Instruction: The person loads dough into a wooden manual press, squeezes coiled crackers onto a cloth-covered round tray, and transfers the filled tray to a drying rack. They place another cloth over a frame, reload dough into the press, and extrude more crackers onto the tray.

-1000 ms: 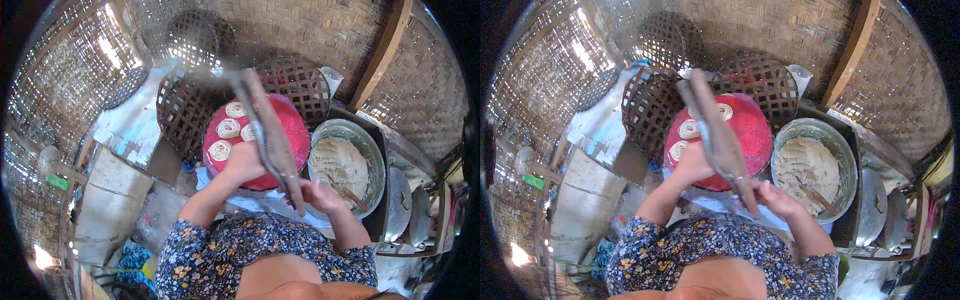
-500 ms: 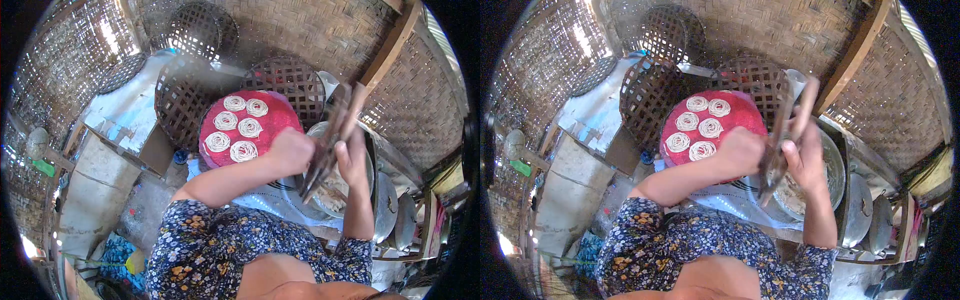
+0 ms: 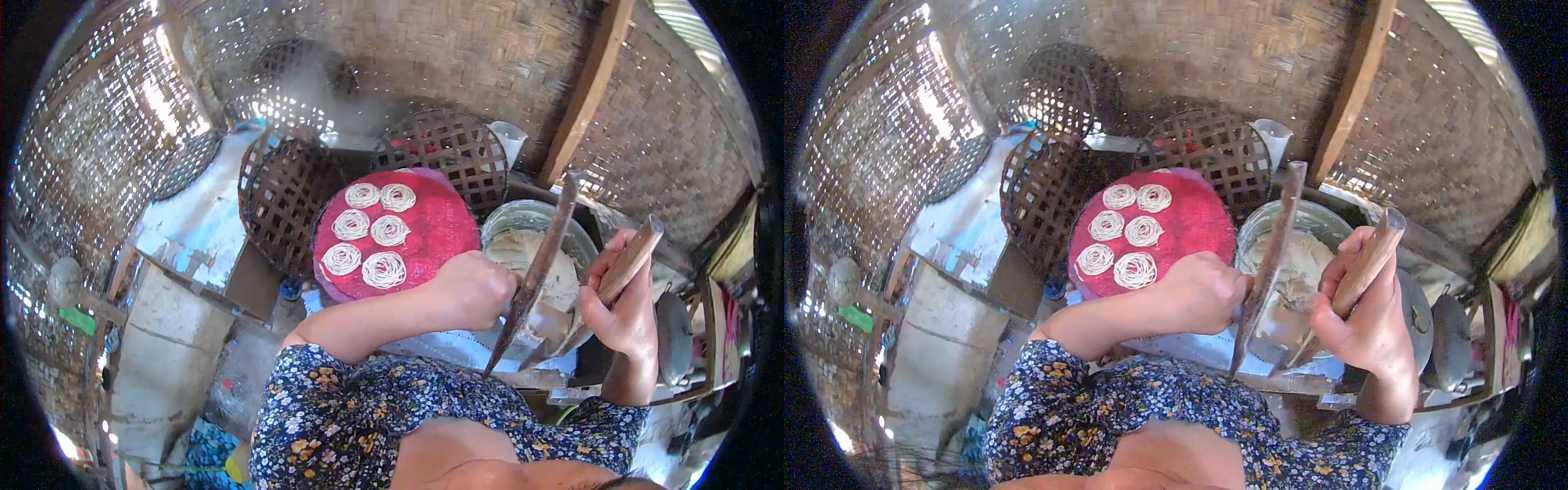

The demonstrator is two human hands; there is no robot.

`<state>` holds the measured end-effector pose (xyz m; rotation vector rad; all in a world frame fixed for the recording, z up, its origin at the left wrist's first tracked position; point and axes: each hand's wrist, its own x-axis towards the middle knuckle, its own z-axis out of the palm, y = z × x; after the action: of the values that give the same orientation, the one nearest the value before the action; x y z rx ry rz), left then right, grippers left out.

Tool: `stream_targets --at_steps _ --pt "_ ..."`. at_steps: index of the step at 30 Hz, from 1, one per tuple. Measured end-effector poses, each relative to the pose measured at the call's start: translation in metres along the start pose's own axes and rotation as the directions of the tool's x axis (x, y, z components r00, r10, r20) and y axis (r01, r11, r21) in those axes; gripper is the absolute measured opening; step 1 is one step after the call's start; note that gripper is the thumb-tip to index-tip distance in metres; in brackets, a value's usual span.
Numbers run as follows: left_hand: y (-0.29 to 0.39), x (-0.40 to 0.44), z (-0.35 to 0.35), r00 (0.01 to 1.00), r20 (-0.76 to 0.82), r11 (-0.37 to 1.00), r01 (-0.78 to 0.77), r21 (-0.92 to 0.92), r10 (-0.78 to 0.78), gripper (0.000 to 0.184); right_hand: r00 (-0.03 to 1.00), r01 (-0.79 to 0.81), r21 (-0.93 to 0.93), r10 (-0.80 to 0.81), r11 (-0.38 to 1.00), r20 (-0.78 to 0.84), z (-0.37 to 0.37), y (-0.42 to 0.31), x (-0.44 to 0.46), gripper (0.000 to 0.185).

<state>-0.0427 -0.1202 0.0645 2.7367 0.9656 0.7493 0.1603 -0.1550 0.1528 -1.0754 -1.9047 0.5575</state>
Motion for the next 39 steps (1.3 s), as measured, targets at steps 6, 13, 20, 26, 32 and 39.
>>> stream_targets --at_steps 6,13,20,26,32,39 --pt "0.0 0.017 0.006 0.997 0.046 0.994 0.061 0.094 -0.066 0.02 0.977 -0.105 -0.031 0.097 0.994 -0.189 -0.037 0.013 -0.008 0.049" --pt "-0.002 0.042 0.03 0.997 0.038 0.991 -0.066 0.12 0.061 0.019 0.941 -0.097 -0.26 0.003 0.961 -0.339 -0.039 0.03 -0.011 0.035" --pt "-0.029 0.053 0.062 0.983 -0.08 0.982 -0.17 -0.078 0.164 0.022 0.691 -0.166 -0.406 -0.187 0.899 -0.698 -0.063 0.088 -0.001 0.034" --pt "-0.069 0.059 0.072 0.993 0.096 0.464 0.115 -0.879 -0.063 0.057 0.316 0.506 0.128 -0.046 0.853 -0.947 -0.039 0.09 -0.017 0.031" --pt "-0.058 0.064 0.045 0.846 -0.398 0.104 -0.388 -0.916 -0.353 0.052 0.18 0.669 0.292 0.232 0.683 -0.956 -0.01 0.119 -0.017 0.026" --pt "-0.065 0.057 0.047 0.817 -0.536 0.162 -0.511 -0.844 -0.211 0.041 0.61 0.571 0.666 0.296 0.48 -0.735 0.049 0.12 -0.008 0.02"
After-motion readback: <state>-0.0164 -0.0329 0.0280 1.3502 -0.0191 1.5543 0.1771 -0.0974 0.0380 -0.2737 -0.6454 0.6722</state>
